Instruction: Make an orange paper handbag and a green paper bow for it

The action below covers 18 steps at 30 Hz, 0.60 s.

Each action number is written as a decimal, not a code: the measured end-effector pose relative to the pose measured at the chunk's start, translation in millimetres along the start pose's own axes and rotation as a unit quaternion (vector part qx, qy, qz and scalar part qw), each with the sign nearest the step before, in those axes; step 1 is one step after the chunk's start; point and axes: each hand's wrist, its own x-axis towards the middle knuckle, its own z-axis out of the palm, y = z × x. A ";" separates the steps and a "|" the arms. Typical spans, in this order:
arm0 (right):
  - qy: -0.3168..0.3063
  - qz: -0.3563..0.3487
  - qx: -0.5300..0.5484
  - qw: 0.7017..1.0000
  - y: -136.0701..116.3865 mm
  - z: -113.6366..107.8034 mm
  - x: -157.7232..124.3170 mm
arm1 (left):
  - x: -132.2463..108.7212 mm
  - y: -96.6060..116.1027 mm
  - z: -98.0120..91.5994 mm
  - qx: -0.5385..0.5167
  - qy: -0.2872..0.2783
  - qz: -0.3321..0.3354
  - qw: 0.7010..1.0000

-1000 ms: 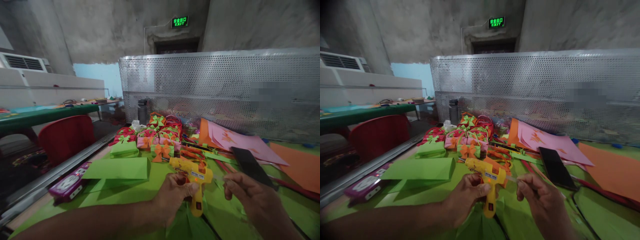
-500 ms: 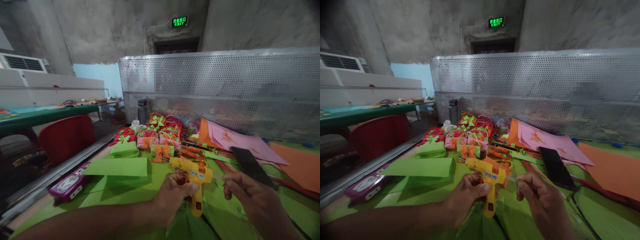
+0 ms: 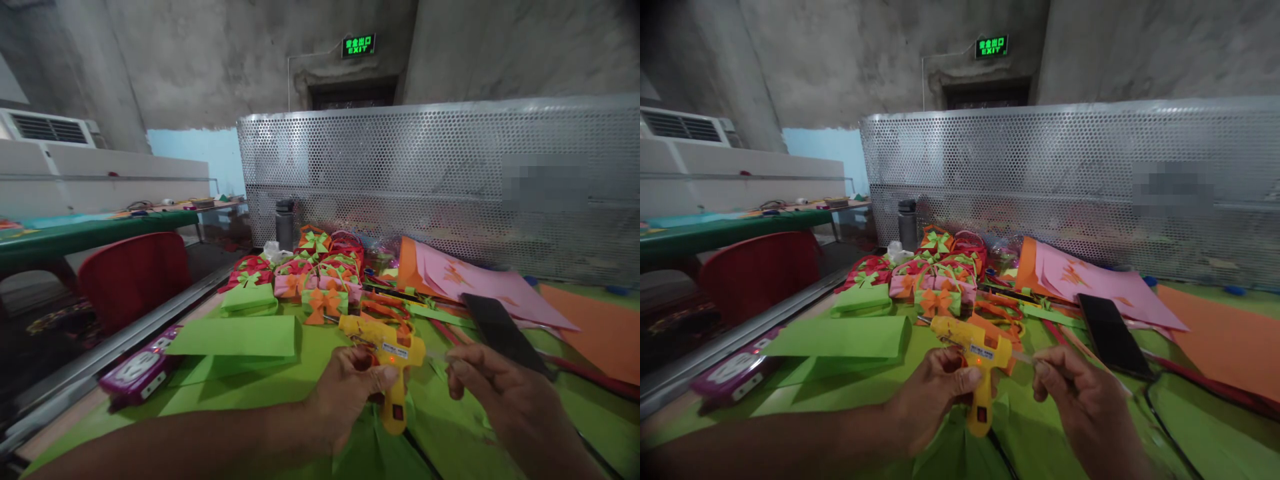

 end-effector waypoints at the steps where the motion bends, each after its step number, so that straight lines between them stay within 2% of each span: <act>1: -0.004 0.000 0.002 1.000 -0.4 -0.1 0.0 | 0.0 -0.2 -0.2 0.000 -0.002 0.001 1.000; 18: -0.009 0.014 0.027 0.999 1.9 1.0 0.1 | 1.0 -2.7 -0.7 0.001 0.009 0.000 1.000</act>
